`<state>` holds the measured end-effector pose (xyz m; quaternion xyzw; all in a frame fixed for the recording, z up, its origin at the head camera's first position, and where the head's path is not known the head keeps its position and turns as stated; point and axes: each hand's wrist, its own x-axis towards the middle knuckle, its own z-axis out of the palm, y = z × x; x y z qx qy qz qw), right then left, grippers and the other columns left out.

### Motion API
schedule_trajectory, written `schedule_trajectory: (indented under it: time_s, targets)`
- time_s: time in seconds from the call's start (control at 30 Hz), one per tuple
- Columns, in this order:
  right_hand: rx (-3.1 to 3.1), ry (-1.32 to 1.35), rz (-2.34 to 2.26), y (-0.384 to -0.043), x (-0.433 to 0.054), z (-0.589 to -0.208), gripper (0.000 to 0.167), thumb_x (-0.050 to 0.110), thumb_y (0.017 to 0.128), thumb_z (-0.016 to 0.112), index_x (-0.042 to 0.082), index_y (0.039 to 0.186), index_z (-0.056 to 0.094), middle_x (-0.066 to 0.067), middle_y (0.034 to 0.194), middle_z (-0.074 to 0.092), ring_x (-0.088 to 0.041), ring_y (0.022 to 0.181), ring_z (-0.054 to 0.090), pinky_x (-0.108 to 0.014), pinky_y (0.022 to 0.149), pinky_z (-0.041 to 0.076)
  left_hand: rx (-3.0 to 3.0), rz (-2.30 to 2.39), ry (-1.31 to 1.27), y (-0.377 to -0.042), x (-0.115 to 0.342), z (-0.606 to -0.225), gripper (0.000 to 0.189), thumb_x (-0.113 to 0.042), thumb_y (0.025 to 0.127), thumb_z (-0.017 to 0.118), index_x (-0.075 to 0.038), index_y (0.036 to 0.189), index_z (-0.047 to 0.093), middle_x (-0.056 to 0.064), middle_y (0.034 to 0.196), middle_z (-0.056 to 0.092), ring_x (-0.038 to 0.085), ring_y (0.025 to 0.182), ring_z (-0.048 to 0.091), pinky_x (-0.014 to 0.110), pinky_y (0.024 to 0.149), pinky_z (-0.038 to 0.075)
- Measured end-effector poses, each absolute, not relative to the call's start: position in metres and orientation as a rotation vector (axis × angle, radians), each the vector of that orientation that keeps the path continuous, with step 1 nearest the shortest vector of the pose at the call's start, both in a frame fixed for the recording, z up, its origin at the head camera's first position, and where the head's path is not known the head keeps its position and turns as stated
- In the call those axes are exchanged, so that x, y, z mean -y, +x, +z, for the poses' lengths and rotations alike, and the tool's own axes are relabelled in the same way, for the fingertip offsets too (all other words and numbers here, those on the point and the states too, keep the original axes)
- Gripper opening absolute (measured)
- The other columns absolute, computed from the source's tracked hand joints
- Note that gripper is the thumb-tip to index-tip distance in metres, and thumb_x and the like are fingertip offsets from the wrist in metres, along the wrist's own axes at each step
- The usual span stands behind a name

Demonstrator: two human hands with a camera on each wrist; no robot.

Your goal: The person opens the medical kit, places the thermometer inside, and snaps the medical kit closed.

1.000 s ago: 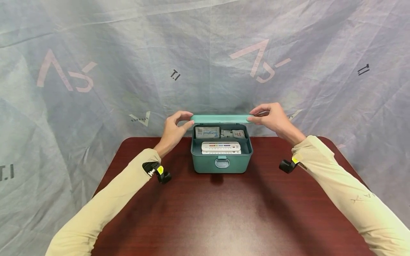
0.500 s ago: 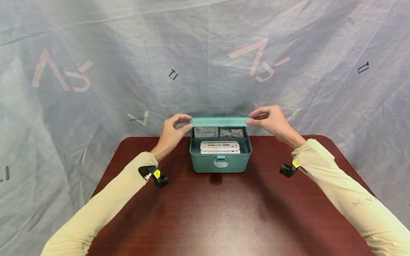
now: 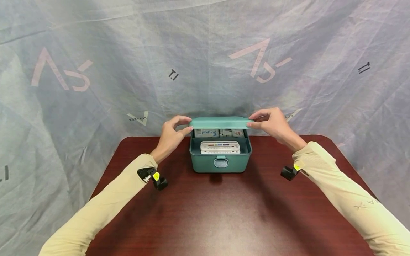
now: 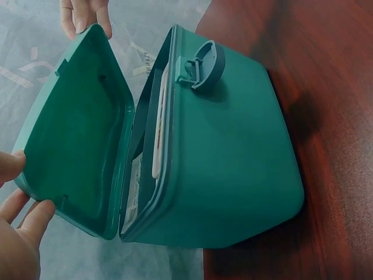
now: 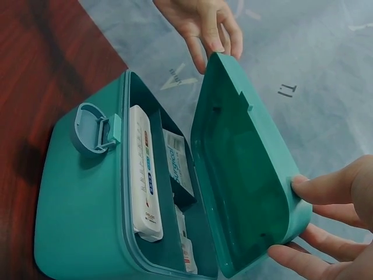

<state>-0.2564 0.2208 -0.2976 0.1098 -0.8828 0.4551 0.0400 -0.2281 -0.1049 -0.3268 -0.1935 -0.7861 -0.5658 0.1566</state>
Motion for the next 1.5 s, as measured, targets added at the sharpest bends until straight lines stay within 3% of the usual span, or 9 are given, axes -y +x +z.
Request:
schedule_trajectory:
  time_s: [0.27,0.47,0.87,1.23,1.5]
  targets:
    - [2.689,0.345,1.362,-0.256,-0.220,-0.302,0.031,0.025,0.080,0.078,0.005,0.104,0.072,-0.012,0.101,0.067,-0.019,0.088,0.063,-0.029,0.074,0.051,2.250,-1.630,-0.540,-0.226,0.104,-0.329,0.026,-0.002,0.086,0.068,0.005,0.111,0.064,0.018,0.113,0.063,0.029,0.110,0.058,0.041,0.087,0.050]
    - [2.695,0.344,1.357,-0.255,-0.221,-0.306,0.031,0.025,0.080,0.078,0.007,0.104,0.073,-0.010,0.101,0.068,-0.020,0.090,0.064,-0.028,0.070,0.052,2.269,-1.630,-0.515,-0.222,0.105,-0.330,0.027,-0.001,0.086,0.068,0.005,0.112,0.064,0.018,0.114,0.063,0.030,0.111,0.058,0.041,0.088,0.050]
    - [2.702,0.373,1.391,-0.249,-0.222,-0.313,0.033,0.024,0.081,0.077,0.005,0.107,0.071,-0.012,0.108,0.066,-0.025,0.099,0.062,-0.040,0.081,0.052,2.271,-1.639,-0.522,-0.218,0.105,-0.337,0.026,-0.002,0.086,0.068,0.004,0.112,0.065,0.016,0.118,0.061,0.031,0.112,0.056,0.041,0.087,0.051]
    - [2.684,0.355,1.408,-0.246,-0.223,-0.320,0.032,0.024,0.081,0.077,0.005,0.107,0.072,-0.012,0.115,0.064,-0.025,0.107,0.058,-0.043,0.085,0.050,2.250,-1.666,-0.532,-0.215,0.105,-0.344,0.027,-0.001,0.085,0.069,0.004,0.111,0.065,0.017,0.119,0.060,0.030,0.107,0.061,0.030,0.083,0.053]
    - [2.654,0.340,1.424,-0.242,-0.224,-0.327,0.032,0.023,0.080,0.078,0.004,0.105,0.072,-0.014,0.116,0.063,-0.027,0.114,0.054,-0.046,0.088,0.048,2.198,-1.715,-0.583,-0.215,0.103,-0.351,0.026,0.002,0.084,0.068,0.008,0.110,0.064,0.022,0.116,0.058,0.036,0.110,0.057,0.044,0.091,0.050]
